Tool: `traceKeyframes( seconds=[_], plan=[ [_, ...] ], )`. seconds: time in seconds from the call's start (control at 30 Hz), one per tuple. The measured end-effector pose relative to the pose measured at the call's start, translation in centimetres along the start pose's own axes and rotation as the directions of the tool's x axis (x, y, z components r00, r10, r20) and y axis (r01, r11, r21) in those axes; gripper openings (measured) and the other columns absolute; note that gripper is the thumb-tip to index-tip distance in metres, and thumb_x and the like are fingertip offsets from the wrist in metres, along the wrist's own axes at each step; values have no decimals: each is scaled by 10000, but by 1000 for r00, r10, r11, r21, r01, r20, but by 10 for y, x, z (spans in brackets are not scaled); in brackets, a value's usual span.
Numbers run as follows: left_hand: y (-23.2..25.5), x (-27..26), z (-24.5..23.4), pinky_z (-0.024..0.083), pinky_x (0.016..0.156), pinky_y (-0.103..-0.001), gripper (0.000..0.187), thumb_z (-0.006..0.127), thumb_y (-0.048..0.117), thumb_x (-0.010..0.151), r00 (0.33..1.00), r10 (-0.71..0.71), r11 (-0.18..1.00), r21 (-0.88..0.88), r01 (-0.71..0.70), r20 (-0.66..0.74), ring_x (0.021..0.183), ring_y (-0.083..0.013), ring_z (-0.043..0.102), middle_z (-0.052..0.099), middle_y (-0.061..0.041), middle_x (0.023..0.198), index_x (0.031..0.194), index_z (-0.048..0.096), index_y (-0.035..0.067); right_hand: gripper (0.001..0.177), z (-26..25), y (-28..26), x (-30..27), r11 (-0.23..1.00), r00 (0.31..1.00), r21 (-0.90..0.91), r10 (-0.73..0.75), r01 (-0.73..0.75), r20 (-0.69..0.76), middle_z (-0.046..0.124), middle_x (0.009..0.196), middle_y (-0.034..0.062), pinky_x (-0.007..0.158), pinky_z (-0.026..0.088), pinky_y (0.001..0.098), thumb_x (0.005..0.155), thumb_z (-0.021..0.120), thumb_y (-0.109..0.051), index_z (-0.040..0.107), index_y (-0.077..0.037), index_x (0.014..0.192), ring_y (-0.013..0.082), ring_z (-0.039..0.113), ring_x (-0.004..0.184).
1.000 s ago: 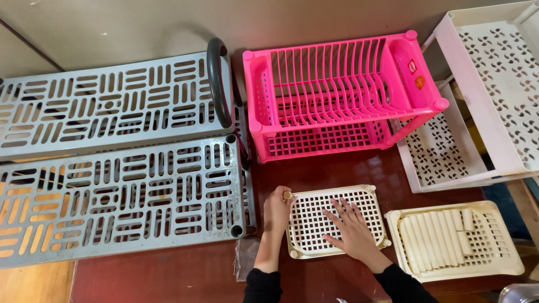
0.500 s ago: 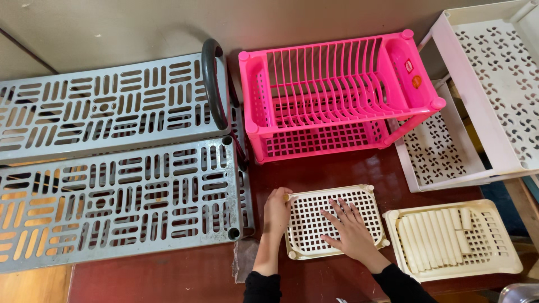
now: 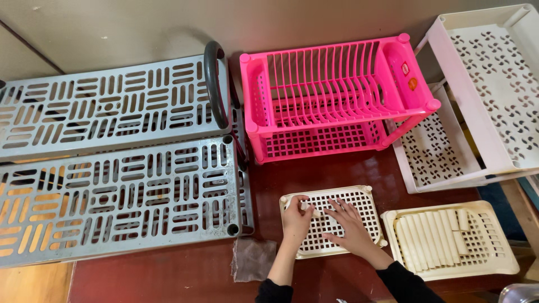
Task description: The person assembles a small white plastic basket by inserting four short legs into the base, then places a slatted insert into the basket. The person repeats the leg-insertion process multiple times, removing and reinserting the legs before the clip ends.
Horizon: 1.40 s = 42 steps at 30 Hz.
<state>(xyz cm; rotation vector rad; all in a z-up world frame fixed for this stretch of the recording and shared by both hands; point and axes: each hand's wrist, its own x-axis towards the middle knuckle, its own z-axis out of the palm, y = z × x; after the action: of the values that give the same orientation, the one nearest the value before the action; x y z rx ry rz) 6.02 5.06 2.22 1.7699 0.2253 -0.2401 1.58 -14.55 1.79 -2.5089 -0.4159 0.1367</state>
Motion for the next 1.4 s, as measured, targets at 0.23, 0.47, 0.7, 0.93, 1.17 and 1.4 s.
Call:
traceKeyframes(
  seconds=[0.23,0.47,0.7,0.93,1.17,1.4],
  plan=[
    [22,-44,59,580,683,-320,390,730,152,916,979,5,1000,-19,-1,205,752,-198,732,744,-129,884,1224,512,54,632,-7,18,-32,886,915,231,396,-402,72,729,1211,73,906,599,371,807,726,-134,562,-196,1414,259,735,1098],
    [21,-84,106,426,1082,-479,620,742,223,917,837,408,839,213,-502,364,1297,-398,522,576,-220,1388,1428,454,20,527,-48,79,-98,892,843,258,439,-370,-311,726,1194,163,796,592,383,894,736,-181,583,-149,1397,275,744,963],
    [2,-122,160,195,1219,-574,457,704,274,906,634,426,584,339,-738,646,1493,-427,269,440,-178,1542,1318,616,96,526,-100,165,-185,757,627,229,641,-612,-443,752,1169,119,690,552,361,959,688,-182,606,-208,1478,284,693,751],
    [-13,-128,173,179,1237,-572,384,679,317,943,647,448,551,379,-744,617,1518,-409,250,441,-151,1562,1233,672,66,476,-103,222,-225,793,641,131,566,-595,-518,726,1180,106,835,549,348,948,729,-177,667,-200,1419,228,687,941],
    [-13,-131,167,237,1239,-555,313,679,221,948,645,515,586,317,-746,564,1518,-393,310,501,-123,1540,1241,668,114,283,-106,223,-221,832,623,255,541,-492,-564,760,1238,83,877,570,313,976,697,-146,763,-191,1248,194,719,1099],
    [-18,-116,124,231,1207,-586,389,671,155,912,806,571,660,499,-562,155,1473,-428,328,483,-187,1524,1297,631,124,258,-97,180,-178,872,719,343,484,-349,-499,747,1242,83,962,589,304,954,674,-76,759,-105,1197,189,708,1148]
  ],
)
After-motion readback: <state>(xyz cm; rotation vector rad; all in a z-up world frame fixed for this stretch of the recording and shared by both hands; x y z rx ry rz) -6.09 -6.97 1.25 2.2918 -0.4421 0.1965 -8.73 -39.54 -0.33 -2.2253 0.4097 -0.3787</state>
